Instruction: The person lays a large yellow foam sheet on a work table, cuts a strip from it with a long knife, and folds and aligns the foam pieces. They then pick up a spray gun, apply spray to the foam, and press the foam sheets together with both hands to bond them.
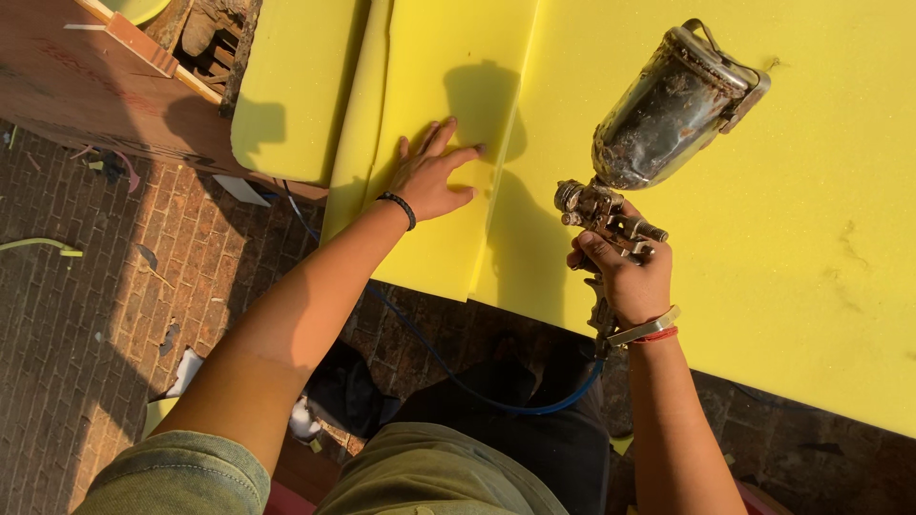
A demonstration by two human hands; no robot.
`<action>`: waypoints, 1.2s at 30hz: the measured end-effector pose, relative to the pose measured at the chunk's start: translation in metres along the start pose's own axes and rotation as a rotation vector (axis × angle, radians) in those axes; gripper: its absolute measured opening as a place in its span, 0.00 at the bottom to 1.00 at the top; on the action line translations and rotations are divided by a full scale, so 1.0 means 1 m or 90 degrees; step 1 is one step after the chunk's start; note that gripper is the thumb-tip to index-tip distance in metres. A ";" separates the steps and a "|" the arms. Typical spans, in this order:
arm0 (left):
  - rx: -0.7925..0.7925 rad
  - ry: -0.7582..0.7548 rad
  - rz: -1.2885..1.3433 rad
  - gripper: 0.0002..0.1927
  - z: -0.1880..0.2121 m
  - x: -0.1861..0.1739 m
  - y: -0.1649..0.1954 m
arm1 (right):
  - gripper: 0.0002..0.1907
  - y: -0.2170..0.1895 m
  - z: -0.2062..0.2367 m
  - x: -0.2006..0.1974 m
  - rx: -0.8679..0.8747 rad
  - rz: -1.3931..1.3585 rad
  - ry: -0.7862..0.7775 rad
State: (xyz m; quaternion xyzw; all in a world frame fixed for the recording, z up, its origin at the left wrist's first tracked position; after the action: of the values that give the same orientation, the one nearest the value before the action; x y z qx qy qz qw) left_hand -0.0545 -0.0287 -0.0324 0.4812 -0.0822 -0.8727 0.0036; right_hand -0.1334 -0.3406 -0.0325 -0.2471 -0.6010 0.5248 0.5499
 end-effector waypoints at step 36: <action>-0.007 -0.112 -0.036 0.52 -0.001 -0.001 0.000 | 0.25 0.042 0.099 0.035 0.106 -0.024 -0.027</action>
State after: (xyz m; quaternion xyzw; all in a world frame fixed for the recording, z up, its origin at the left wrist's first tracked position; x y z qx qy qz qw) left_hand -0.0532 -0.0289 -0.0324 0.4050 -0.0643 -0.9117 -0.0255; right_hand -0.2460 -0.3325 -0.0409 -0.1778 -0.5713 0.5680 0.5651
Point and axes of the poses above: each hand's wrist, its own z-axis away from the middle knuckle, its own x-axis out of the palm, y = z × x, the point moved 2 cm from there along -z, towards the middle knuckle, and after that the axes turned 14 degrees about -y, right-handed, at the moved point
